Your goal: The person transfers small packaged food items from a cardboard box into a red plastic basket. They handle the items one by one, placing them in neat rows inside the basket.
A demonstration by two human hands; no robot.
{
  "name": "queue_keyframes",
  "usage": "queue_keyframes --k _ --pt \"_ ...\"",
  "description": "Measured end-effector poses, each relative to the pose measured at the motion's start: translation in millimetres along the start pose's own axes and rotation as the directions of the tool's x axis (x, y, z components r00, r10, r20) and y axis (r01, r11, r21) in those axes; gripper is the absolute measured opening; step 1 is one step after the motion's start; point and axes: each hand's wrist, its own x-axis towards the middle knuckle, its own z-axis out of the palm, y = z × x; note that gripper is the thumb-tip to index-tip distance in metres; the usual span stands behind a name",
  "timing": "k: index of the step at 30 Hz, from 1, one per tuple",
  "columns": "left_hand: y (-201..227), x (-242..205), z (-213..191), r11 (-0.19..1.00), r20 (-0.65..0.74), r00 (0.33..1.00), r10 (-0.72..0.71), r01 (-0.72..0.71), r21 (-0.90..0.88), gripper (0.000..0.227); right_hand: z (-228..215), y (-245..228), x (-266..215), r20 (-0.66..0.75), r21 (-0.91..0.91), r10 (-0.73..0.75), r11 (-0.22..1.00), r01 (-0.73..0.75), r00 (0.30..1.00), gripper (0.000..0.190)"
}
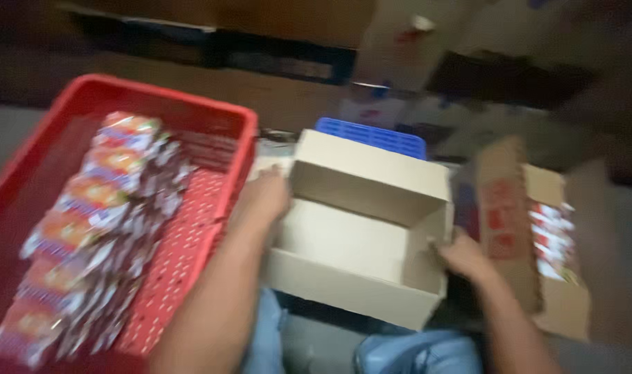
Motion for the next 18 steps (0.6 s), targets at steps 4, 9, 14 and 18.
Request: queue_keyframes --k 4,9,14,18 --pt "-38 25 33 0.991 0.117 0.991 -0.066 0.051 0.120 0.063 17 10 9 0.081 0.079 0.018 0.997 -0.024 0.997 0.076" --pt "-65 59 34 0.996 0.135 0.987 -0.087 0.090 -0.018 0.074 28 16 23 0.093 0.184 -0.035 0.983 0.017 0.995 0.070" --pt "-38 -13 -32 0.924 -0.245 0.963 0.112 -0.191 -0.332 0.056 -26 -18 -35 -0.140 0.385 -0.107 0.910 0.153 0.984 0.069" --pt "-108 14 -55 0.975 -0.443 0.895 -0.061 -0.041 -0.218 0.057 -89 -51 -103 -0.487 0.237 -0.340 0.836 0.496 0.805 0.066"
